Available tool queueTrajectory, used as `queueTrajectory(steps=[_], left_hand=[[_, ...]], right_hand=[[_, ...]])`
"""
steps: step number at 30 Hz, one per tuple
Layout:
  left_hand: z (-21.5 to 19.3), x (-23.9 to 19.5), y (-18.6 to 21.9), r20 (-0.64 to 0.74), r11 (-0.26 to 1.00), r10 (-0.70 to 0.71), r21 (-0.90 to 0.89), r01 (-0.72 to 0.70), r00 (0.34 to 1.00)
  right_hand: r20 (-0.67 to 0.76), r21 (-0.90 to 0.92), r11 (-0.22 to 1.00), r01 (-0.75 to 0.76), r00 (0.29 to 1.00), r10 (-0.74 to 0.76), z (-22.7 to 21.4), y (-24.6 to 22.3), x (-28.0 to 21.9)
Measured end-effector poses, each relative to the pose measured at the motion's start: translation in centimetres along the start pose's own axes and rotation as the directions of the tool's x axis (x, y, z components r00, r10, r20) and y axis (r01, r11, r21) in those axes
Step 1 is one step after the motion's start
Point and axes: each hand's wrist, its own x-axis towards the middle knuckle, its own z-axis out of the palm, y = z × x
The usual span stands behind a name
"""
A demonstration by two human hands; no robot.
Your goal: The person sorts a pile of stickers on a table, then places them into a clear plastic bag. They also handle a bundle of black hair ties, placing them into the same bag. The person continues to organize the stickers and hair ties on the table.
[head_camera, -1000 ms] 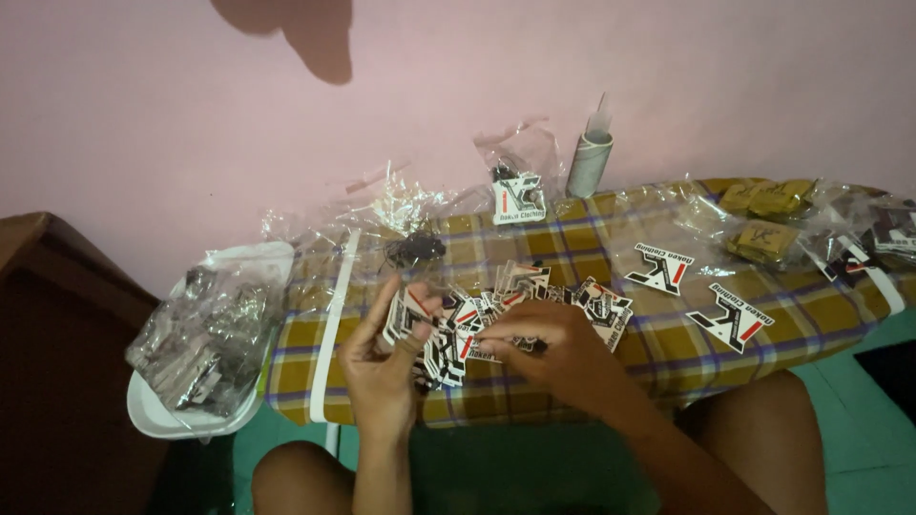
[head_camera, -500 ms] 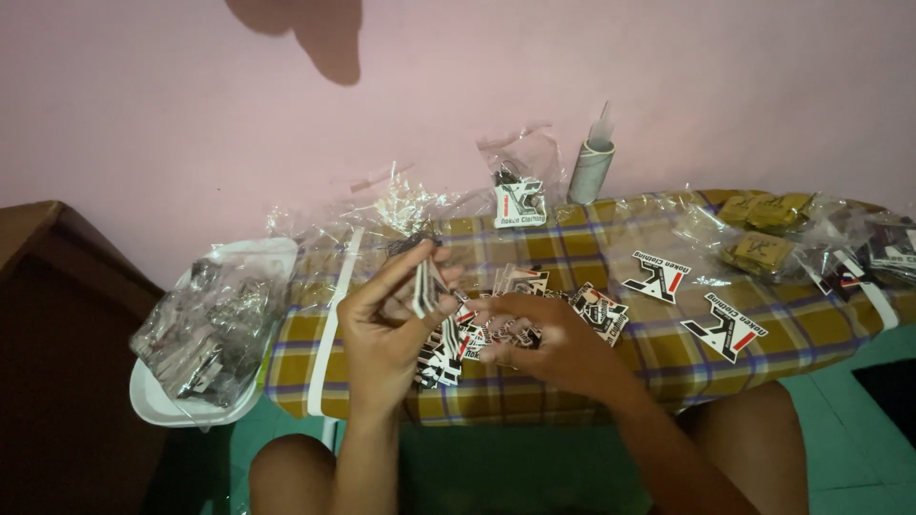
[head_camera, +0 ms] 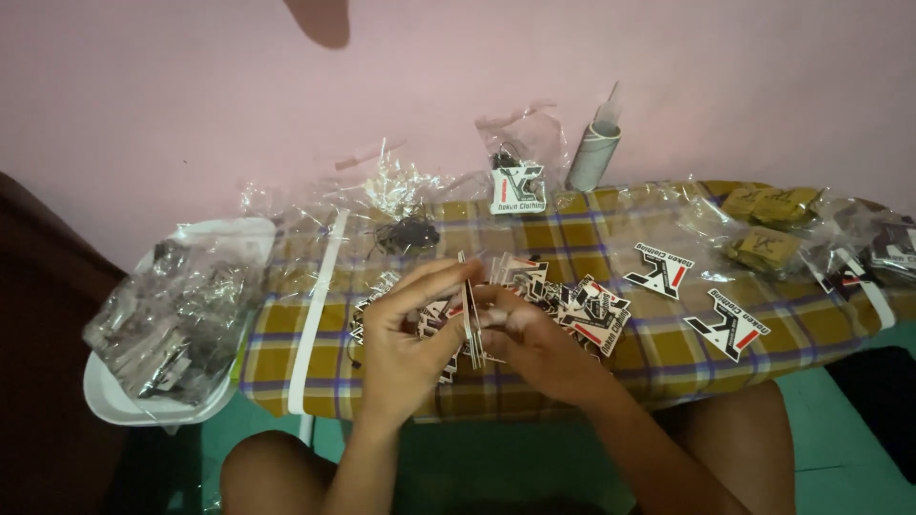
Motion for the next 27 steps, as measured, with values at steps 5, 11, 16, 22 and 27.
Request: queueTrajectory(steps=[5,11,16,22,27], left_hand=[[0.0,0.1,-1.4,-0.035,1.0,0.007,-0.029,-0.008,0.999],[0.0,-0.4,-0.1,-0.071,0.984,0.034,-0.171,-0.046,0.997],[-1.5,-1.2,-0.7,-0.128,0.986,0.028,-0.161,-0.049,0.991],[-1.9,-0.9,-0.2,-0.176,0.979,0.034,-0.193,-0.068,0.984],[-1.8,-1.1,-0.5,-0.24,0.901,-0.123,-0.435,0.007,0.963]], right_hand=[[0.005,0.109,0.992,-0.055,0.998,0.055,0.0,1.2,-0.3],[-0.166,0.182,0.975,-0.124,0.974,0.155,1.9,2.6,-0.4],[0.0,0.146,0.985,0.094,0.996,-0.095,3.0,2.2,0.2],[0.025,0.031,0.997,0.072,0.997,-0.073,4.1,0.1,0.2],[0.061,-0.077,0.975,0.207,0.977,-0.202,4.7,-0.5,0.1]])
